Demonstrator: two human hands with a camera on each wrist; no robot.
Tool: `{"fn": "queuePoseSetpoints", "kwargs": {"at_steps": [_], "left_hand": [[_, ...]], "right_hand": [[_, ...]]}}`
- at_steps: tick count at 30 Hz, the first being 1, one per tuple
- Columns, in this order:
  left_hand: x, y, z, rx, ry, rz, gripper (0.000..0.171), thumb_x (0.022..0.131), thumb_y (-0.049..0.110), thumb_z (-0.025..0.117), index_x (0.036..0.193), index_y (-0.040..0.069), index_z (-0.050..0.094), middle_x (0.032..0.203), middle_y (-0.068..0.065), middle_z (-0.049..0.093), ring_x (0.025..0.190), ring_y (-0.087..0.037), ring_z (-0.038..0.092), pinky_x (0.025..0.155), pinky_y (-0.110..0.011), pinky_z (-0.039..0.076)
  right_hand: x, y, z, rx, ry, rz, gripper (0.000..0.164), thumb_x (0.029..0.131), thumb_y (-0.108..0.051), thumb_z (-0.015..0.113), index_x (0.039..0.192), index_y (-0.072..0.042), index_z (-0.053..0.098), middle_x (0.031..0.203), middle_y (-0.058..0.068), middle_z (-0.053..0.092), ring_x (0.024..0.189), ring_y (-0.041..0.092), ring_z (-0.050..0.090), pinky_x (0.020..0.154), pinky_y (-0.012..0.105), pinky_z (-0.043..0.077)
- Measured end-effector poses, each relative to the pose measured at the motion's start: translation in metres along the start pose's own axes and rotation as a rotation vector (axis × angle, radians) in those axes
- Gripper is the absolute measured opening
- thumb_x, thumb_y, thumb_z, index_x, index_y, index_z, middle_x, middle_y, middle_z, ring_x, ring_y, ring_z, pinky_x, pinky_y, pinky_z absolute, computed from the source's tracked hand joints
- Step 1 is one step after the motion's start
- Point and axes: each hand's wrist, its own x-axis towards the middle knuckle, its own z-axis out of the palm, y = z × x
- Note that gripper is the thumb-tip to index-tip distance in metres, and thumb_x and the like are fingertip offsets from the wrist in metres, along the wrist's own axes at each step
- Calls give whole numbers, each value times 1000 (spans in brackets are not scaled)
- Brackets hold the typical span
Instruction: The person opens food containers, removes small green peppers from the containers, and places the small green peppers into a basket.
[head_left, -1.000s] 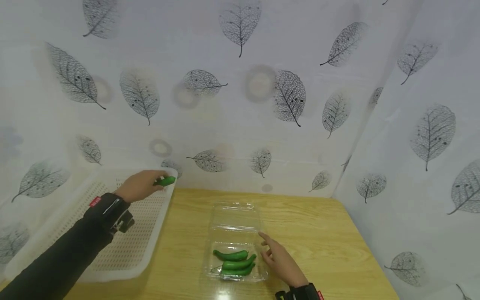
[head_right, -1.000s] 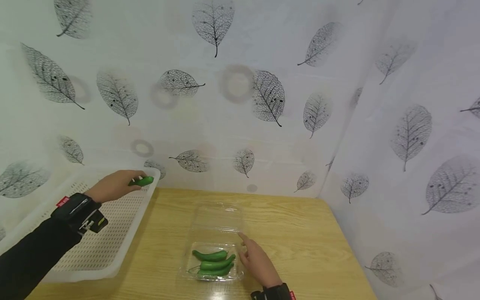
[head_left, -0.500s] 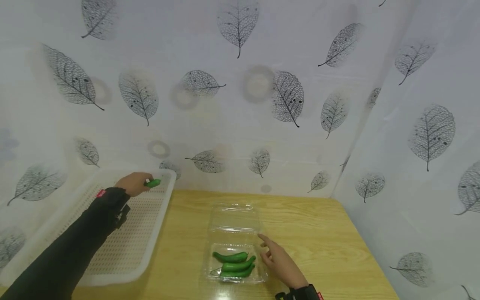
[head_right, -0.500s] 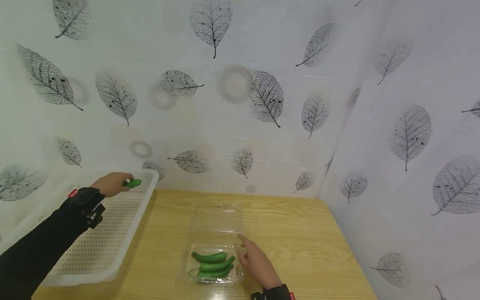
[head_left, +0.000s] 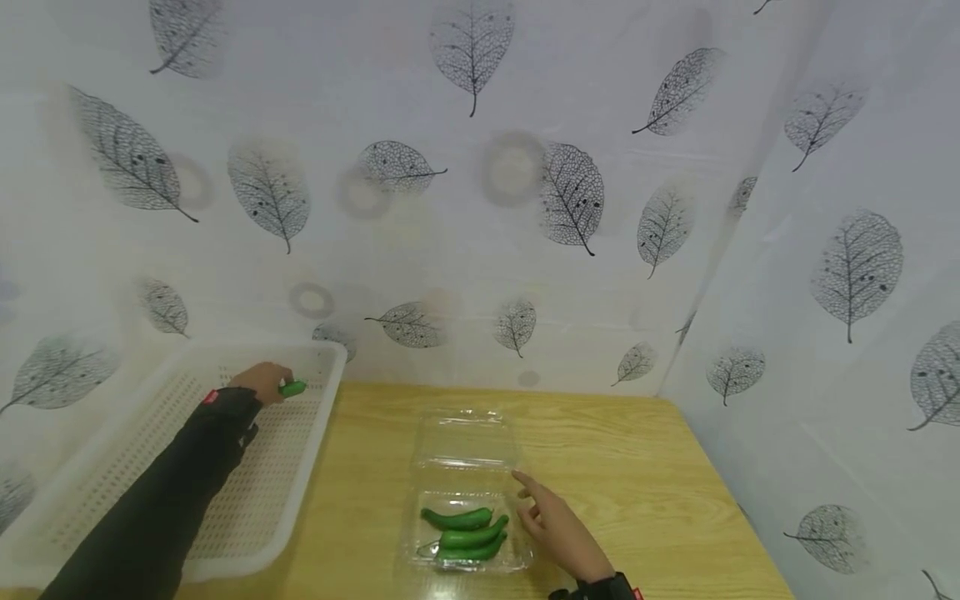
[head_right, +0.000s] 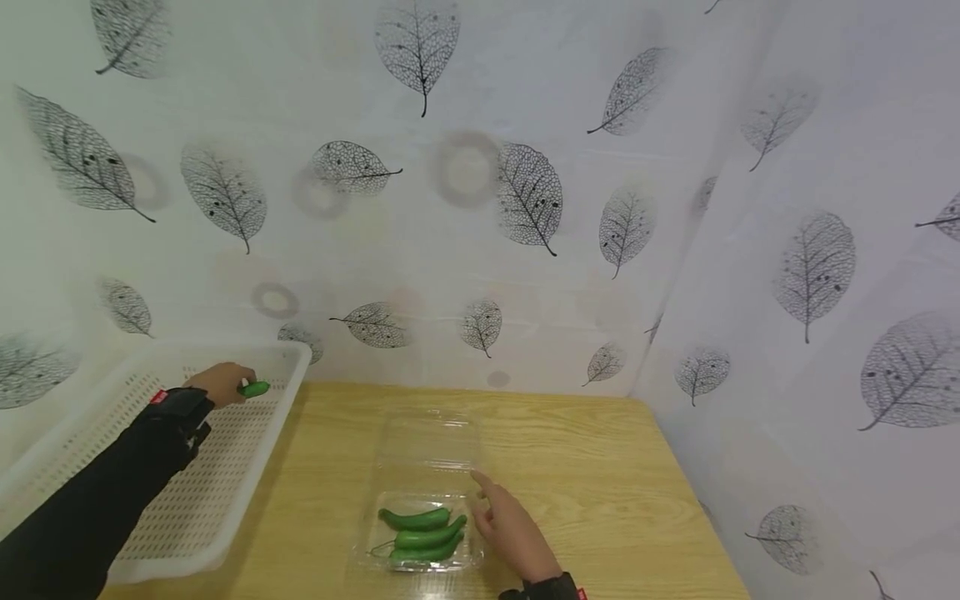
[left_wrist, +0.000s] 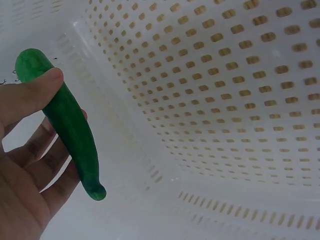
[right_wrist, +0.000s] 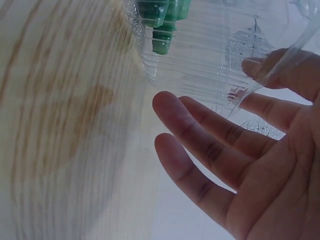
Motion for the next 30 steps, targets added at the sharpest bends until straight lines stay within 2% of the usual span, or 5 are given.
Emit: {"fn": "queuePoseSetpoints", "kwargs": {"at_steps": [10,14,21,26,30], "left_hand": [[3,2,12,-6,-36,9,20,79,6,66,93,-7,64,92,-24,66,83,-35,61,79,-49,51],[3,5,14,-9,-70,-14,17,77,4,68,91,-5,63,92,-23,65,81,-31,60,77,-48,51],[6,2,22,-29,-111,-104,16,73,-1,68,89,0,64,89,-20,64,80,-30,58,72,-45,50],[6,-1,28,-9,-103,-92,15,72,0,71,84,1,63,83,-16,63,76,-27,56,70,-43,49],[4,1,29,-28,-116,-117,13,75,3,72,84,2,63,82,-15,63,76,-27,56,70,-42,49]], "right_hand": [[0,-3,-3,26,-11,3,52,93,-10,54,142,-4,36,118,21,59,82,18,62,60,25,47],[1,-2,-3,29,-12,5,52,93,-9,54,142,-4,37,118,20,59,82,18,62,60,24,47],[2,-2,-4,40,-15,7,53,93,-10,55,141,-3,37,118,20,59,83,19,63,61,25,48],[1,-1,-3,38,-18,6,52,93,-10,55,141,-4,37,118,20,59,83,19,63,60,25,48],[2,-1,-3,41,-21,9,52,93,-10,55,141,-3,37,118,20,59,83,19,63,60,26,48]]}}
